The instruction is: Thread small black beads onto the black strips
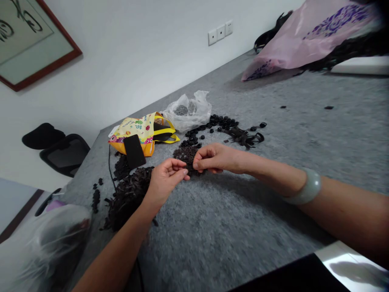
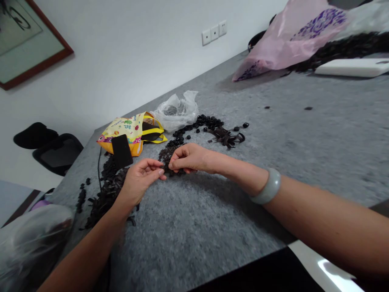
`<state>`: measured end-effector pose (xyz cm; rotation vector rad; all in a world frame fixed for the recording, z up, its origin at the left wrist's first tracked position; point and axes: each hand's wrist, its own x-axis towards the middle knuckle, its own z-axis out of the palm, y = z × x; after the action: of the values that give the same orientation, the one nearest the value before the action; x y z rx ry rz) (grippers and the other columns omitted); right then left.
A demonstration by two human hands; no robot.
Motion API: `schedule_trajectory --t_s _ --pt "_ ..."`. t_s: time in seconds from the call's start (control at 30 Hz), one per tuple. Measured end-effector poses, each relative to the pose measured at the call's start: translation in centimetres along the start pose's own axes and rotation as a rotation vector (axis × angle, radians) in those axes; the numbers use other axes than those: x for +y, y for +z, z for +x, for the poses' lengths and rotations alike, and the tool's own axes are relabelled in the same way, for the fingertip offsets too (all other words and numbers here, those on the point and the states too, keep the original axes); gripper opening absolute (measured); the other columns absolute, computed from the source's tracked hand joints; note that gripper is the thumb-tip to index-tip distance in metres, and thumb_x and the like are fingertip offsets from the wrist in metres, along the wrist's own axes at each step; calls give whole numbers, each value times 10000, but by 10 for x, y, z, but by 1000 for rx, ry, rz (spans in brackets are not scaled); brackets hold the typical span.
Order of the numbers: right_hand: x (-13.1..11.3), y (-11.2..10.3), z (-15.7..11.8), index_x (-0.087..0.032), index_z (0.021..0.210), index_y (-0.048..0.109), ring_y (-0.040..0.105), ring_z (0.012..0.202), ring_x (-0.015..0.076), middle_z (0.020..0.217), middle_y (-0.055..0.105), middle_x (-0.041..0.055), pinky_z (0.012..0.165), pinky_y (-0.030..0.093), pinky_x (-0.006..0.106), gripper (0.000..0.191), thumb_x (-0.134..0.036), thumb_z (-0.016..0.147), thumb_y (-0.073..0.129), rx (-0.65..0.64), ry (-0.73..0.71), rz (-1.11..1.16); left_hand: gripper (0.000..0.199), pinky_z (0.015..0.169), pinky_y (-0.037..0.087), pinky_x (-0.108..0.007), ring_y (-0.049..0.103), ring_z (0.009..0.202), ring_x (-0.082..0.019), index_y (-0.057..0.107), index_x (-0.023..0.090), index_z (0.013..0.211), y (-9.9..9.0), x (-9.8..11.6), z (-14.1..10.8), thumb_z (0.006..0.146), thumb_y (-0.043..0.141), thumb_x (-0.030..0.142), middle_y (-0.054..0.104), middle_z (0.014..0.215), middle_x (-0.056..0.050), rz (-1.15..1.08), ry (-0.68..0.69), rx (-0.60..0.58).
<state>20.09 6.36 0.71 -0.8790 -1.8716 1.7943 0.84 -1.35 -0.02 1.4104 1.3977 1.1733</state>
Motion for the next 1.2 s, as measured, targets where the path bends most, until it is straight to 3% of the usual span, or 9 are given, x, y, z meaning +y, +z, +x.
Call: schedule_trajectory --t_s 0.53,0.77,1.1,1.2 --pt "6 3 2 -151 712 642 456 498 69 636 594 -16 447 356 204 122 -273 700 642 51 -40 -117 126 582 546 -202 723 622 -122 685 176 844 3 -3 -3 738 741 214 700 742 13 126 73 25" --pt "7 2 1 -162 708 640 440 513 68 635 577 -29 467 338 206 107 -266 710 616 -2 -95 -144 102 623 568 -220 736 650 -134 694 180 854 4 -1 -2 758 718 203 709 747 9 59 38 6" --pt "16 6 8 -144 719 650 476 559 86 643 608 -8 509 348 219 110 -250 724 619 109 -120 -206 79 608 559 -231 721 623 -138 699 187 832 8 0 -4 758 720 200 703 731 11 72 30 38" --pt "18 7 9 -141 714 646 459 547 80 631 591 -15 501 337 219 109 -243 736 613 87 -119 -205 71 602 543 -220 722 622 -134 698 184 833 10 0 -5 766 717 199 707 724 14 81 25 32"
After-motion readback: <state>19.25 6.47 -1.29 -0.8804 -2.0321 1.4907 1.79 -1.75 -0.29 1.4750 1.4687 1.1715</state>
